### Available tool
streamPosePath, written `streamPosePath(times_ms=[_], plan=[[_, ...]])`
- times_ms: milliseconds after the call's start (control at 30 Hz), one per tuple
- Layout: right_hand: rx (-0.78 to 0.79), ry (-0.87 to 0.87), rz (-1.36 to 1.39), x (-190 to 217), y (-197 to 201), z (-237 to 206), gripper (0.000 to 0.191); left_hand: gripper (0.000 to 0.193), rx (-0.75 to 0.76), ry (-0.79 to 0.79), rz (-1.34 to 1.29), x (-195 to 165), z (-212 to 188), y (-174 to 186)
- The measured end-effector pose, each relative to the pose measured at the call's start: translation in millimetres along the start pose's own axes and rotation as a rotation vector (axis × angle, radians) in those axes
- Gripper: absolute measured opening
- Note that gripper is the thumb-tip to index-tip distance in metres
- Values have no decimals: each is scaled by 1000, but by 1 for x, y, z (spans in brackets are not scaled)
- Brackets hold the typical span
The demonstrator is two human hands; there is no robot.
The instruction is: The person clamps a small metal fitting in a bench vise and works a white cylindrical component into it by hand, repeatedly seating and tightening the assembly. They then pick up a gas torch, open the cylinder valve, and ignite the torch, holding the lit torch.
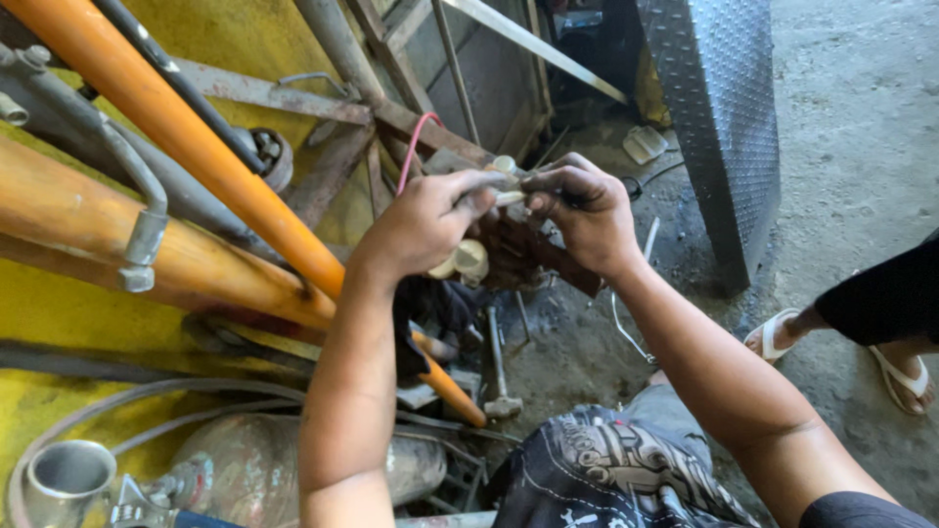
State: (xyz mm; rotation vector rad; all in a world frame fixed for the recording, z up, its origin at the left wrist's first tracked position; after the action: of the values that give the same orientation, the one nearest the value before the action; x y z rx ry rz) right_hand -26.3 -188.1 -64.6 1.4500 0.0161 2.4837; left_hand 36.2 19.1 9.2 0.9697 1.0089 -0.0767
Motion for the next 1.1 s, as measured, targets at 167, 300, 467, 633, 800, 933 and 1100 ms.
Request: streamPosePath(times_ms=[167, 300, 467, 633, 800, 933, 1100], plan=[[-40, -58, 12, 4, -4, 2, 13, 30, 139, -153, 61, -3, 20, 1], [-63, 57, -132, 9, -7, 1, 14, 31, 150, -204, 167, -9, 24, 4], [-74, 110, -135, 5, -12, -4, 15, 17, 283, 19, 501, -16, 32, -6], [-100, 49, -62, -2, -14, -7, 12, 13, 190, -13, 623, -26, 34, -11], [-103, 74, -68, -2, -16, -6, 12, 9, 95, -127, 635, -30, 26, -11], [-100, 34, -9, -4, -18, -3, 12, 8, 105, -133, 706, -27, 25, -8], [-80, 30, -8, -9, -20, 1, 12, 9, 92, -121, 675, -21, 23, -6]])
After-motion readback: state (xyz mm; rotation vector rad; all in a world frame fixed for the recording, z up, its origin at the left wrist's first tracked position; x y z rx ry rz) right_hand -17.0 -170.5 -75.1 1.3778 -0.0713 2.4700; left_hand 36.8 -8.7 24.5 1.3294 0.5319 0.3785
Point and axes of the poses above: each hand's wrist, its own z-axis towards the middle knuckle, its own y-axis out of the back of the hand, x = y × z, the point moved 2 cm from there along z, towards the middle knuckle, and after that the axes turned 4 degrees about -y, right-handed, at the moved point
